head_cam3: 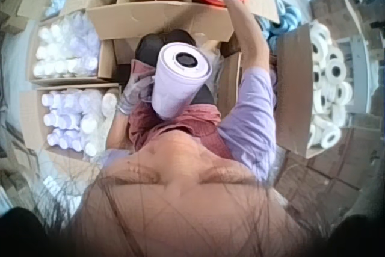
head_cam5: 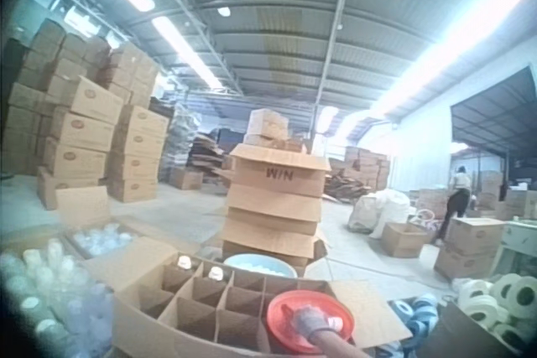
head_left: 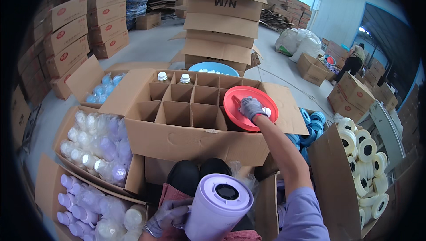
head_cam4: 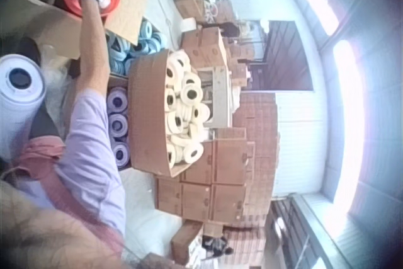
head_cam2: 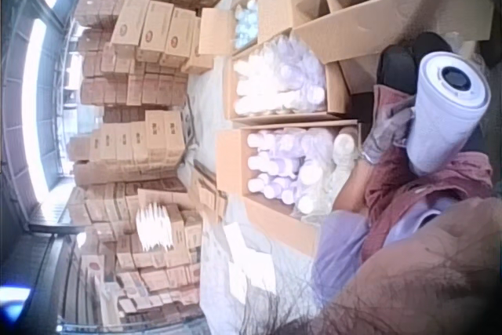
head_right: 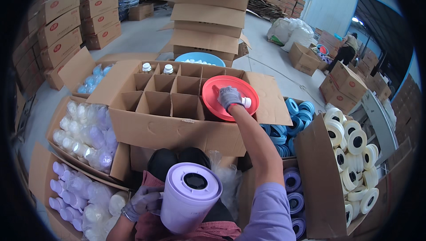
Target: The person assembles thermos flasks by inserting stainless steel inner liners into plastic outer shells, then attaching lids and placing the completed units into a cardboard box. The person repeats this process for multiple units.
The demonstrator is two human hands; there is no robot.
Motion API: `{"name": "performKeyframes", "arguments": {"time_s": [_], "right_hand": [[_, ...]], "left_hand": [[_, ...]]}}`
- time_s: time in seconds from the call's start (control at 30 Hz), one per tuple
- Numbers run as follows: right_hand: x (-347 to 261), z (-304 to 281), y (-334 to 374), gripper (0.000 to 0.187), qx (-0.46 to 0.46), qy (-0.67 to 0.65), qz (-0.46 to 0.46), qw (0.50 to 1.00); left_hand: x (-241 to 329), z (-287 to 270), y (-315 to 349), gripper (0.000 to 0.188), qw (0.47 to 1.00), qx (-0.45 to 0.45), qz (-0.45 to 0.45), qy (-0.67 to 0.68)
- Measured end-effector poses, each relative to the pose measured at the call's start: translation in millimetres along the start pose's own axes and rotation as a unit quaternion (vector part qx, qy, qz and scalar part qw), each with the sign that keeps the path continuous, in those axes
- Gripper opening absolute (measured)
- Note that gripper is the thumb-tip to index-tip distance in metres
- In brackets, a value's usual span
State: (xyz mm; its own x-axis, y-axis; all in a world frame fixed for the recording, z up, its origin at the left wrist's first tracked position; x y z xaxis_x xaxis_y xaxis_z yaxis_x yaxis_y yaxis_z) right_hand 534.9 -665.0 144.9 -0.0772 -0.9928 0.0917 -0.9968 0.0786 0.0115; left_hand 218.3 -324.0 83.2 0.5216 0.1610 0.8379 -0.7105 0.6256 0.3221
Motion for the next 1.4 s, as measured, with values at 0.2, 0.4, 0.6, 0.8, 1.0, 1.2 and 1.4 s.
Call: {"name": "performKeyframes", "arguments": {"time_s": [0.2, 0.4, 0.6, 0.8, 1.0, 1.2, 1.4], "right_hand": [[44, -35, 30, 0.024, -0.025, -0.503, -0.084, 0.860], [-9, -103, 199, 0.022, -0.215, -0.403, -0.510, 0.729], [-19, -106, 263, 0.029, -0.153, -0.199, -0.648, 0.719], [-35, -119, 291, 0.026, -0.101, -0.110, -0.695, 0.703], [-37, -107, 306, 0.036, -0.133, -0.147, -0.598, 0.776], [-33, -59, 285, 0.037, -0.148, -0.263, -0.358, 0.884], [-22, 39, 234, 0.052, -0.223, -0.246, -0.206, 0.921]], "left_hand": [[-18, -39, -15, 0.047, 0.999, -0.012, -0.030, 0.042], [-8, -31, -34, 0.038, 0.995, -0.076, -0.052, 0.035], [-21, -38, -67, 0.026, 0.976, -0.198, -0.063, 0.063], [1, -4, -76, 0.036, 0.963, -0.271, 0.000, 0.000], [-5, 0, -79, 0.035, 0.975, -0.221, 0.013, -0.038], [-24, 10, -6, 0.039, 0.816, 0.029, 0.287, -0.500], [-50, 137, 31, 0.069, 0.871, -0.042, 0.256, -0.417]]}}
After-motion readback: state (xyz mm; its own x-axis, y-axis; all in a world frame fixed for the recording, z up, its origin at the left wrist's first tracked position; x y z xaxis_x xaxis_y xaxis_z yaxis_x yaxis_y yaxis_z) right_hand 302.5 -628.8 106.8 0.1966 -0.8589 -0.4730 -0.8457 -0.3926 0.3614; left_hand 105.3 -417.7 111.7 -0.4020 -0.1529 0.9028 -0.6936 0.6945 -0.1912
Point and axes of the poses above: each hand's wrist, its own y-axis away from the middle knuckle, its own z-axis out of the palm, x = y × z, the point moved 2 cm from there along -y, towards the middle knuckle, and after that the axes turned 8 degrees about -x, right-handed, at the moved point
